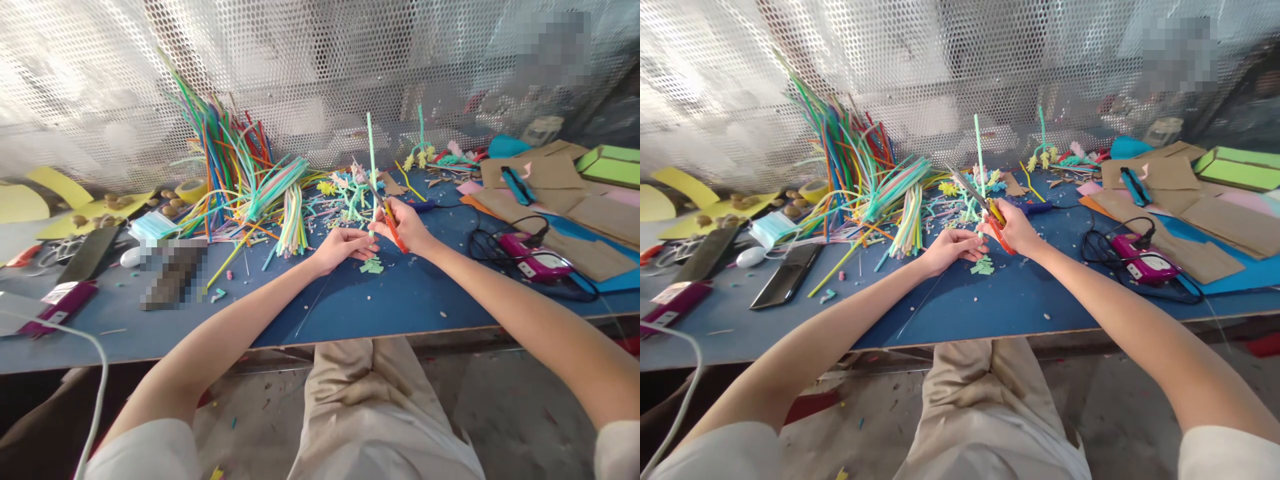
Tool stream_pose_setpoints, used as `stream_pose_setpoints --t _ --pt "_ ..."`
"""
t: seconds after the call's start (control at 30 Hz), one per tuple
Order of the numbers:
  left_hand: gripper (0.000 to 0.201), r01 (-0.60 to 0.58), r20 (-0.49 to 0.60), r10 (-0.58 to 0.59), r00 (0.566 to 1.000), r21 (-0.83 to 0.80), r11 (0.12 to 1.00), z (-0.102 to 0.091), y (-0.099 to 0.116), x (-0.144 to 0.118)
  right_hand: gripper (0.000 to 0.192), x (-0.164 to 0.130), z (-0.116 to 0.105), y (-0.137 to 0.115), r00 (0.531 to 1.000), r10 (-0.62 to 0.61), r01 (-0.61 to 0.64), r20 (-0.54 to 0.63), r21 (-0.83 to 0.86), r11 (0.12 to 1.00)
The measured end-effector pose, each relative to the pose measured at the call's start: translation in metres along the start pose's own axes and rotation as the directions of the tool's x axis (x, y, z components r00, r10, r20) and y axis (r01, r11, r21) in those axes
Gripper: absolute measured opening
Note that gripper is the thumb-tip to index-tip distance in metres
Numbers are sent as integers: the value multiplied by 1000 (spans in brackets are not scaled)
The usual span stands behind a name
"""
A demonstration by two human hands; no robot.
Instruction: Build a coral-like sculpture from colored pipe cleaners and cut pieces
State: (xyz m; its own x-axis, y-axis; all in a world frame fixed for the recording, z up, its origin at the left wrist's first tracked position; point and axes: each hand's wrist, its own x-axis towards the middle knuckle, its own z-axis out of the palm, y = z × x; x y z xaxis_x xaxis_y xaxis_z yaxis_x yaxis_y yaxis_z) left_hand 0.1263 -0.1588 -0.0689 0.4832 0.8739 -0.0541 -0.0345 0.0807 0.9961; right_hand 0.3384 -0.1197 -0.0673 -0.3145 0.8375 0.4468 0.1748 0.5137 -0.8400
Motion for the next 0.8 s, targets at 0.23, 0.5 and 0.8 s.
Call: stream_pose_setpoints --t 0.23,0.5,0.8 --pt "41 -39 -65 38 997 -22 999 0 1 1 36 0 -9 -12 1000 -9 9 1 -76 997" --pt "36 -317 -347 286 893 -34 948 -13 6 8 45 10 -33 6 993 103 -89 53 -224 970" --pt "34 -377 -402 406 821 154 913 -19 8 8 52 8 -71 5 948 149 20 280 -522 853"
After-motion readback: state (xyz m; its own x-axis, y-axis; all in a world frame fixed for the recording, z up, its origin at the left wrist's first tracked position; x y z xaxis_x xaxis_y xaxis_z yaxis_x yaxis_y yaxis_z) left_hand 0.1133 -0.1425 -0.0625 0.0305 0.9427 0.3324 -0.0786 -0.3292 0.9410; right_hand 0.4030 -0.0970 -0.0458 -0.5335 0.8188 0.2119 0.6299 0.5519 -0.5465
